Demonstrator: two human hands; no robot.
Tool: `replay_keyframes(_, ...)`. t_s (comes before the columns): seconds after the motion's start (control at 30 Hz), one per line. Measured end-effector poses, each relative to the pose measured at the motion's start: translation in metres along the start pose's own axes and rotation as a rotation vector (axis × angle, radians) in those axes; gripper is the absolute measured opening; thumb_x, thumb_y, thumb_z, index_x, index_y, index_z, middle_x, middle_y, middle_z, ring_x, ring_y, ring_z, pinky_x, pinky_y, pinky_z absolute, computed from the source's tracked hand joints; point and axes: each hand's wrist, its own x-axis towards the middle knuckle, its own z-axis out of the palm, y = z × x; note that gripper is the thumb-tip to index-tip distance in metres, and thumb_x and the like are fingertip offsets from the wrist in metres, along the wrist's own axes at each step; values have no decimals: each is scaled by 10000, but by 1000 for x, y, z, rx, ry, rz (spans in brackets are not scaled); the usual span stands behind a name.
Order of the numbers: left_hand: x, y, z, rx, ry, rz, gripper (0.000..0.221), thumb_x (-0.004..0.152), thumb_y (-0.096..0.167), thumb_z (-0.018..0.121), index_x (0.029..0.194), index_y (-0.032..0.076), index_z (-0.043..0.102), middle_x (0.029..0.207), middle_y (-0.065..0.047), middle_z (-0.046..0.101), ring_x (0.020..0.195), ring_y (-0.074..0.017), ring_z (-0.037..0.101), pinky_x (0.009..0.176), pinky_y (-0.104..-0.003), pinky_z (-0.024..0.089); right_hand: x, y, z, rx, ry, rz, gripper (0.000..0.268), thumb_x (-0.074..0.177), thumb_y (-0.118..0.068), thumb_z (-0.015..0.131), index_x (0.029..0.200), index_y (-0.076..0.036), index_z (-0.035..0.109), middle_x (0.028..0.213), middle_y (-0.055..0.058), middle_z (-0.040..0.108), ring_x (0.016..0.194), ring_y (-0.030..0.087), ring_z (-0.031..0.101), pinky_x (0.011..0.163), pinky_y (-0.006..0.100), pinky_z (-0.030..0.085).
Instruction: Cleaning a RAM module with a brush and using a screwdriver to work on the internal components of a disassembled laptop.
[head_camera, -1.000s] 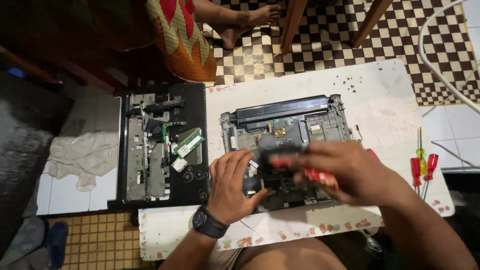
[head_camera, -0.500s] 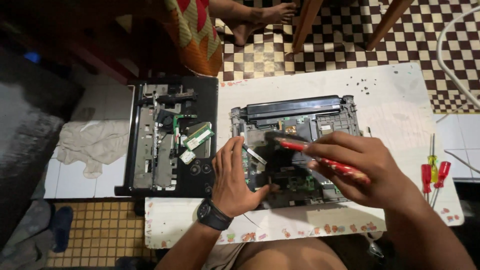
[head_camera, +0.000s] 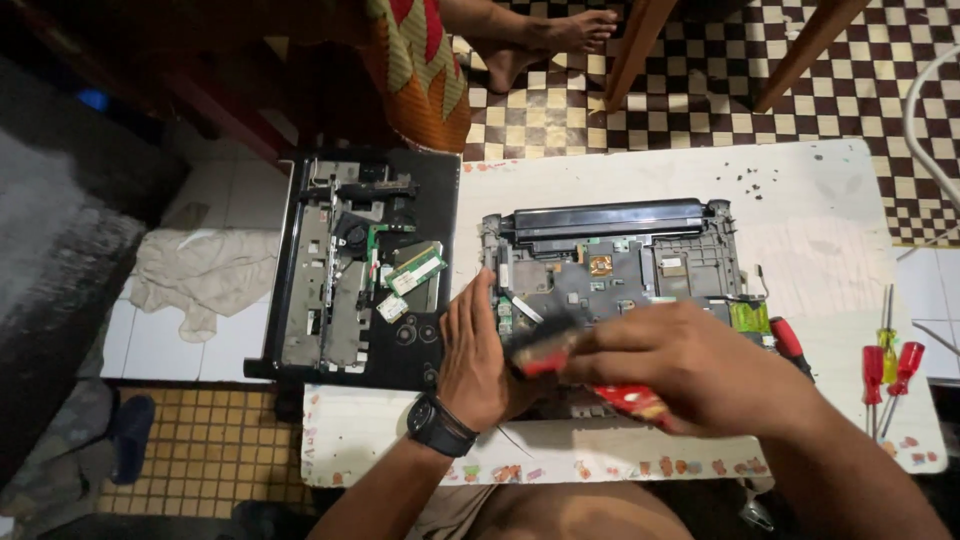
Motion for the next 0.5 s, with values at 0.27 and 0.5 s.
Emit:
replay_keyframes(0.27, 5, 4, -4, 46, -46, -17, 1236, 689, 826, 618, 1551, 19, 255, 1545, -254, 357, 1374, -428, 399, 1109, -593, 325, -6, 0, 3, -90, 78, 41, 357, 960, -311, 476, 1121, -108, 721, 1062, 69, 753, 745, 252, 733, 614, 391, 576)
replay_keyframes(0.5, 6, 6, -3, 98, -48, 10, 1175, 705, 880, 523, 1519, 46, 374, 1520, -218, 386, 1367, -397, 401, 1098, -586, 341, -36, 18, 17, -208, 147, 186, 382, 829, -153, 782, 1202, -202, 712, 1089, 25, 808, 752, 204, 794, 606, 338, 691)
